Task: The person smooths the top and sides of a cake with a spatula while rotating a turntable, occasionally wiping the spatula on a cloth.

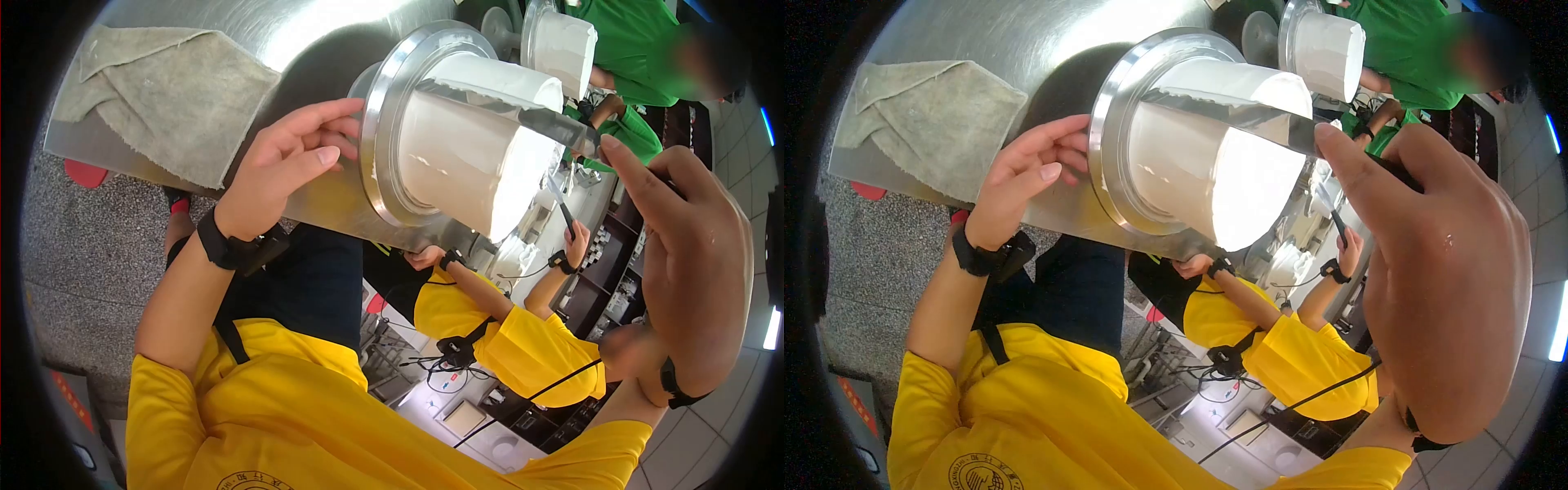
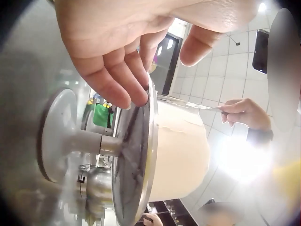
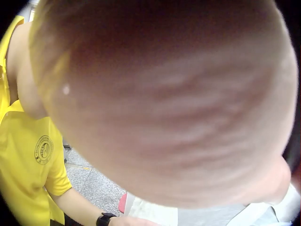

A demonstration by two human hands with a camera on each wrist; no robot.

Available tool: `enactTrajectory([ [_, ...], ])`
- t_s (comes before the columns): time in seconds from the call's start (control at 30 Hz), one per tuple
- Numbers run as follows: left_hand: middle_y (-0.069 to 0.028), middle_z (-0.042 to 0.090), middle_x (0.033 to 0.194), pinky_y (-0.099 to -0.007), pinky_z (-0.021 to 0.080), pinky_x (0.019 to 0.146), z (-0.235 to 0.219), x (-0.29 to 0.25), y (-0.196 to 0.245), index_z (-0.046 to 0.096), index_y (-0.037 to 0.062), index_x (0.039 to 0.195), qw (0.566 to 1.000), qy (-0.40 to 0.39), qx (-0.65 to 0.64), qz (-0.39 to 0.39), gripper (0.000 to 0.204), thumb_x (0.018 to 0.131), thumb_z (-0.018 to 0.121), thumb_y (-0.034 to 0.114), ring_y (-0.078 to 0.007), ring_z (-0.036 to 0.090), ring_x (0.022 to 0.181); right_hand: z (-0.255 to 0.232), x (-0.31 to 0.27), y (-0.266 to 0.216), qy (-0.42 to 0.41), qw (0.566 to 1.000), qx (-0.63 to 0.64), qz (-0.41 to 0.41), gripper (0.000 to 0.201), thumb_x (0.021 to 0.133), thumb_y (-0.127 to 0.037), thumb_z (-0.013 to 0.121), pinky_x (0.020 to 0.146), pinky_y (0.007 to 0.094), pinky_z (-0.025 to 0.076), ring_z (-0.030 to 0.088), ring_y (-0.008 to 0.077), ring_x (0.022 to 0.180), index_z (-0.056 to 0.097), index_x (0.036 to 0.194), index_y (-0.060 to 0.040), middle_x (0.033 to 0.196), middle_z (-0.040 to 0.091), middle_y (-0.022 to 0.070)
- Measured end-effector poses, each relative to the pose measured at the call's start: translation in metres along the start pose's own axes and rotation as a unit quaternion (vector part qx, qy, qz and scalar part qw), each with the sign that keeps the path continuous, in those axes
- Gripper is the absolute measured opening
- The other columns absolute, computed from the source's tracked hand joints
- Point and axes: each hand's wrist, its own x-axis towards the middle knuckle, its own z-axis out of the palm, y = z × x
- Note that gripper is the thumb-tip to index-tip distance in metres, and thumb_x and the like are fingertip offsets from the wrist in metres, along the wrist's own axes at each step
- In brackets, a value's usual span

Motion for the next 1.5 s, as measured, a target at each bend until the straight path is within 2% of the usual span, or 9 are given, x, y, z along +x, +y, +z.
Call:
enactTrajectory([
  [0.27,-0.013,0.058,0.138,-0.0315,0.047,0.099,-0.001,0.007,0.007,0.049,0.0006,0.147,1.0,0.008,-0.02,0.017,0.052,0.098,0.055,0.019,-0.0177,0.06,0.117,-0.002,-0.005,-0.006,0.006,1.0,-0.015,-0.001,0.046,0.085,0.009,0.068,0.069,0.0327,0.056,0.066,0.0236,0.081,0.073,0.125,-0.0136,0.092,0.061,0.0097],
  [0.33,-0.0171,0.055,0.145,-0.0359,0.045,0.105,-0.002,0.009,0.006,0.041,-0.0017,0.152,0.999,0.016,-0.038,0.018,0.063,0.099,0.053,0.029,-0.0224,0.06,0.119,-0.002,-0.005,-0.008,0.007,1.0,-0.019,0.0,0.047,0.084,0.008,0.068,0.07,0.0332,0.056,0.066,0.0235,0.081,0.073,0.126,-0.0141,0.092,0.061,0.0097],
  [0.53,-0.022,0.046,0.154,-0.041,0.041,0.112,-0.004,0.021,0.014,0.038,-0.0026,0.153,0.997,-0.007,-0.068,0.046,0.067,0.098,0.05,0.034,-0.0272,0.057,0.126,-0.003,-0.005,-0.009,0.008,1.0,-0.024,0.004,0.052,0.08,0.008,0.069,0.07,0.0357,0.055,0.065,0.0253,0.081,0.072,0.126,-0.0152,0.092,0.059,0.0102],
  [0.87,-0.0262,0.036,0.159,-0.0455,0.038,0.115,-0.006,0.041,0.039,0.033,-0.0011,0.154,0.994,-0.013,-0.079,0.071,0.071,0.097,0.052,0.035,-0.0348,0.051,0.137,-0.008,-0.002,-0.014,0.01,0.999,-0.017,0.029,0.044,0.078,0.004,0.069,0.071,0.0388,0.053,0.063,0.0258,0.08,0.074,0.118,-0.0134,0.088,0.055,0.0101],
  [1.07,-0.027,0.034,0.16,-0.0478,0.035,0.117,-0.001,0.054,0.048,0.033,-0.0009,0.154,0.994,-0.024,-0.076,0.08,0.071,0.096,0.053,0.035,-0.0403,0.042,0.144,-0.01,-0.002,-0.015,0.005,0.999,0.005,0.039,0.044,0.076,0.004,0.07,0.072,0.039,0.053,0.063,0.0258,0.081,0.074,0.117,-0.0125,0.088,0.056,0.0102],
  [1.17,-0.0277,0.032,0.161,-0.0484,0.032,0.12,-0.004,0.064,0.049,0.031,-0.0012,0.154,0.992,-0.045,-0.078,0.085,0.072,0.096,0.052,0.036,-0.0416,0.037,0.147,-0.009,-0.002,-0.016,0.007,0.999,0.005,0.041,0.045,0.076,0.005,0.071,0.073,0.0389,0.053,0.063,0.0258,0.082,0.074,0.117,-0.0121,0.089,0.057,0.0101],
  [1.33,-0.0285,0.025,0.163,-0.0493,0.023,0.125,-0.014,0.088,0.05,0.026,-0.0009,0.157,0.976,-0.121,-0.162,0.088,0.075,0.097,0.049,0.038,-0.0434,0.031,0.15,-0.008,-0.003,-0.017,0.011,0.999,-0.001,0.033,0.045,0.075,0.005,0.071,0.074,0.0387,0.053,0.063,0.0258,0.083,0.075,0.117,-0.0121,0.089,0.057,0.0101],
  [1.47,-0.0284,0.021,0.165,-0.0496,0.021,0.126,-0.016,0.107,0.057,0.023,-0.0006,0.158,0.978,-0.145,-0.122,0.084,0.077,0.099,0.048,0.041,-0.0442,0.027,0.151,-0.008,-0.004,-0.018,0.009,0.999,0.002,0.039,0.046,0.075,0.006,0.071,0.073,0.0386,0.054,0.064,0.0254,0.083,0.075,0.117,-0.0124,0.09,0.057,0.01],
  [1.5,-0.0265,0.026,0.163,-0.0476,0.025,0.125,-0.019,0.113,0.057,0.028,-0.001,0.157,0.973,-0.157,-0.157,0.068,0.071,0.101,0.047,0.039,-0.0409,0.032,0.149,-0.008,-0.004,-0.019,0.005,0.999,0.003,0.04,0.046,0.075,0.006,0.071,0.073,0.0384,0.054,0.064,0.0254,0.082,0.075,0.117,-0.0124,0.089,0.057,0.0099],
])
